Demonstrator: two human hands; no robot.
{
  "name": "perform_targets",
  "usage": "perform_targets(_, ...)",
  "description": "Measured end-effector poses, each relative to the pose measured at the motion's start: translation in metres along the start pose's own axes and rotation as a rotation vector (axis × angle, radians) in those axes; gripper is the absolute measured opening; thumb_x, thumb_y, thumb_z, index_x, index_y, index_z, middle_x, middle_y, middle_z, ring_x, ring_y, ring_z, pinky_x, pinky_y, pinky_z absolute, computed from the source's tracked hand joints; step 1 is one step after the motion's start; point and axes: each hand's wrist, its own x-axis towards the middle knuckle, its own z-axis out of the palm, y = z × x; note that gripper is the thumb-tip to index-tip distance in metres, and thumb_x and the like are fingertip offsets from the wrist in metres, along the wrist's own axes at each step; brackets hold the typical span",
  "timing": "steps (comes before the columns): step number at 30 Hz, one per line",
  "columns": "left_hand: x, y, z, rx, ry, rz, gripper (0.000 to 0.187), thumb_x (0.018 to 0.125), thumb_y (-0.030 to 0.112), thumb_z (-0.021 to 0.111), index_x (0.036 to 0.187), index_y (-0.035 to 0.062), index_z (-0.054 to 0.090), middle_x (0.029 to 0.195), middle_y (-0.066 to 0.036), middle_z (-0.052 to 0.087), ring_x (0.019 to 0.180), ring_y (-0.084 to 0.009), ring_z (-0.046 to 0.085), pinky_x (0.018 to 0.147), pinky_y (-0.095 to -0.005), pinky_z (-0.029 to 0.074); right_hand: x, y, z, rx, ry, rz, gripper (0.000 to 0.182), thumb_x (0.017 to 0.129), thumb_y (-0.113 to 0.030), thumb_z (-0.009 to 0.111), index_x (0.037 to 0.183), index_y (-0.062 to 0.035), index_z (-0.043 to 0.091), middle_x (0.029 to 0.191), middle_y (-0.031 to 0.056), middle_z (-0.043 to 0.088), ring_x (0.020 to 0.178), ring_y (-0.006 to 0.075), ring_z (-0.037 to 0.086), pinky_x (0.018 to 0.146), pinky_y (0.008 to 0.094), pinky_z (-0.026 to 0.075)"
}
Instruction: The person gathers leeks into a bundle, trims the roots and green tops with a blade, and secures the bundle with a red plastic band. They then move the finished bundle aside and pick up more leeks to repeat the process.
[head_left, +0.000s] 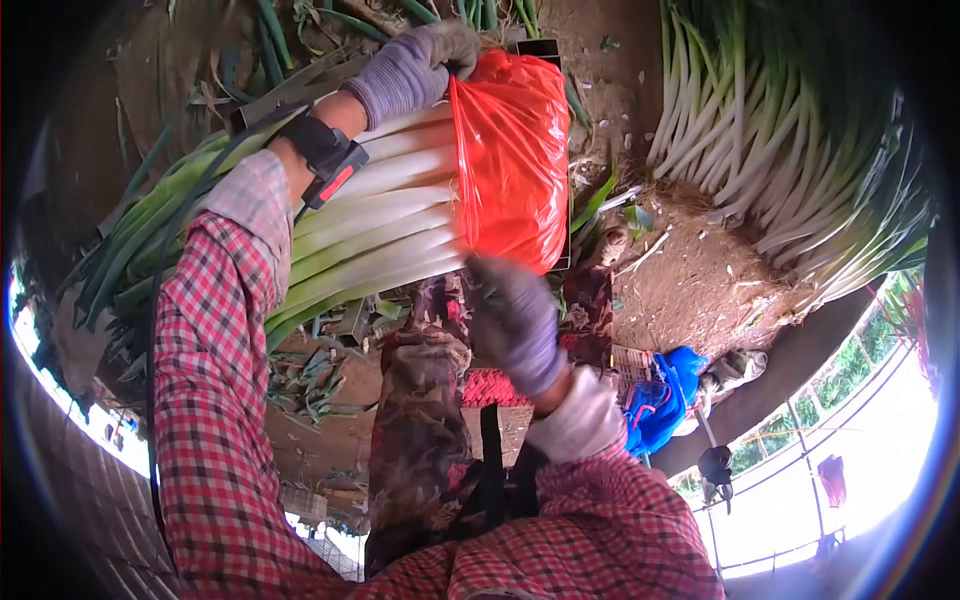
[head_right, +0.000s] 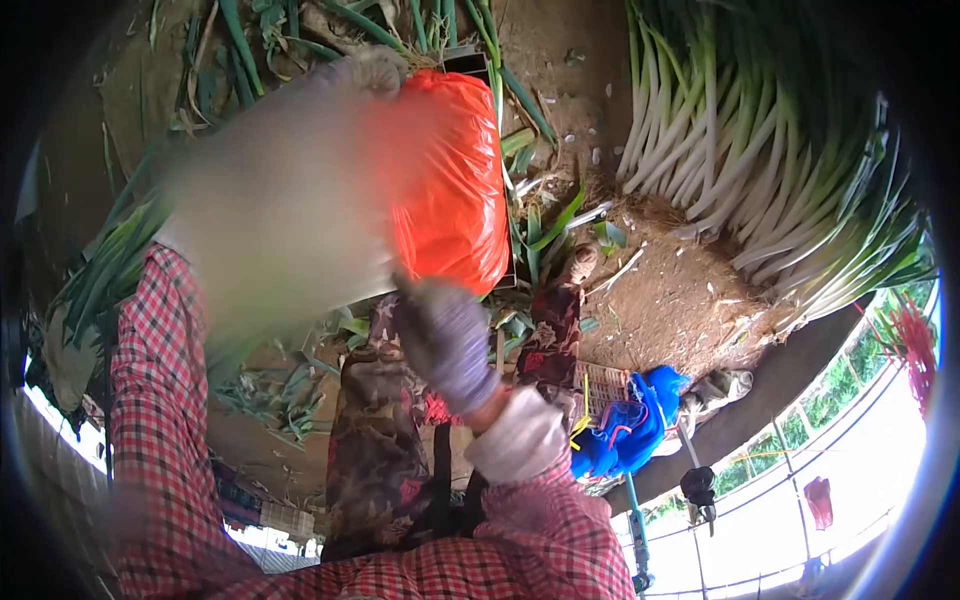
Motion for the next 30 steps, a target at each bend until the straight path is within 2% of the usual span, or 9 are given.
perform_targets(4, -0.009, 0.031, -0.007, 0.057, -0.054, -0.066, 0.012, 0.069, -0.004, 0.055, 0.08, 0.0008, 0.052, 0.08, -0.01, 0.054, 0.076, -0.0249, 0.054, 0.073, -0.0297, 0.046, 0.071, 0.036, -0.012, 0.049, 0.177, 0.055, 0.035, 0.082, 0.003, 0.06, 0.117, -0.0024, 0.059, 0.094, 0.0162, 0.066, 0.081, 0.029, 0.066, 0.072, 0.0346, 0.052)
perform_targets(9, -0.024, 0.022, -0.018, -0.052, -0.029, -0.15, 0.017, 0.071, 0.0, 0.059, 0.088, 0.0029, 0.059, 0.086, -0.011, 0.059, 0.079, -0.0267, 0.057, 0.075, -0.032, 0.048, 0.084, 0.04, -0.009, 0.156, 0.092, -0.003, 0.035, 0.083, 0.002, 0.059, 0.117, -0.0037, 0.059, 0.095, 0.0161, 0.065, 0.081, 0.0289, 0.066, 0.071, 0.0348, 0.053)
perform_targets(12, -0.03, 0.016, -0.02, 0.007, -0.029, -0.147, 0.021, 0.073, 0.003, 0.06, 0.094, 0.0043, 0.062, 0.092, -0.013, 0.062, 0.085, -0.0287, 0.06, 0.079, -0.0345, 0.049, 0.124, 0.017, -0.021, -0.118, 0.116, -0.263, 0.037, 0.082, 0.003, 0.057, 0.118, -0.0035, 0.058, 0.102, 0.0176, 0.065, 0.087, 0.0305, 0.066, 0.073, 0.0363, 0.053)
perform_targets(13, -0.035, 0.017, -0.022, 0.074, -0.02, -0.12, 0.022, 0.074, 0.004, 0.06, 0.096, 0.0048, 0.063, 0.094, -0.013, 0.063, 0.088, -0.0296, 0.061, 0.081, -0.0355, 0.049, 0.138, 0.01, -0.016, -0.146, 0.072, -0.176, 0.036, 0.086, -0.002, 0.057, 0.122, -0.0041, 0.059, 0.119, 0.0161, 0.062, 0.108, 0.0296, 0.062, 0.095, 0.0371, 0.047)
perform_targets(17, -0.058, 0.035, -0.02, 0.319, 0.129, -0.247, 0.035, 0.078, 0.008, 0.059, 0.113, 0.0082, 0.063, 0.11, -0.017, 0.063, 0.104, -0.0335, 0.06, 0.09, -0.041, 0.049, 0.199, 0.021, 0.033, -0.661, -0.011, -0.303, 0.041, 0.093, -0.03, 0.05, 0.13, -0.0131, 0.053, 0.133, 0.0088, 0.055, 0.126, 0.027, 0.048, 0.108, 0.0482, 0.029)
perform_targets(20, -0.114, 0.055, -0.041, 0.482, 0.499, -0.334, 0.041, 0.081, 0.008, 0.059, 0.121, 0.0107, 0.059, 0.114, -0.017, 0.063, 0.104, -0.0321, 0.061, 0.091, -0.0391, 0.048, 0.199, 0.048, 0.056, -0.934, -0.122, -0.267, 0.051, 0.094, -0.047, 0.041, 0.136, -0.019, 0.048, 0.14, 0.0044, 0.049, 0.133, 0.0232, 0.04, 0.109, 0.0585, 0.018)
perform_targets(26, -0.239, 0.162, -0.07, 0.436, 1.088, -0.589, 0.05, 0.083, 0.006, 0.059, 0.132, 0.0086, 0.051, 0.114, -0.013, 0.064, 0.102, -0.0286, 0.062, 0.091, -0.0367, 0.049, 0.207, 0.021, 0.068, -0.986, -0.268, -0.16, 0.053, 0.094, -0.047, 0.04, 0.138, -0.0168, 0.045, 0.142, 0.0081, 0.046, 0.135, 0.0268, 0.038, 0.111, 0.0607, 0.014)
perform_targets(27, -0.261, 0.172, -0.073, 0.587, 0.97, -0.787, 0.047, 0.085, 0.013, 0.06, 0.131, 0.0088, 0.053, 0.116, -0.012, 0.063, 0.109, -0.0284, 0.059, 0.1, -0.0396, 0.043, 0.211, 0.022, 0.072, -1.012, -0.266, -0.178, 0.053, 0.094, -0.047, 0.041, 0.138, -0.0167, 0.045, 0.142, 0.0079, 0.046, 0.135, 0.0267, 0.038, 0.111, 0.0601, 0.015)
perform_targets(30, -0.33, 0.127, -0.041, 1.073, 0.681, -0.785, 0.043, 0.085, 0.022, 0.062, 0.128, 0.017, 0.057, 0.122, -0.009, 0.059, 0.114, -0.0278, 0.054, 0.11, -0.0435, 0.03, 0.215, 0.029, 0.09, -1.058, -0.251, -0.27, 0.054, 0.093, -0.046, 0.043, 0.138, -0.0159, 0.045, 0.141, 0.0078, 0.048, 0.134, 0.0265, 0.039, 0.111, 0.0581, 0.017)
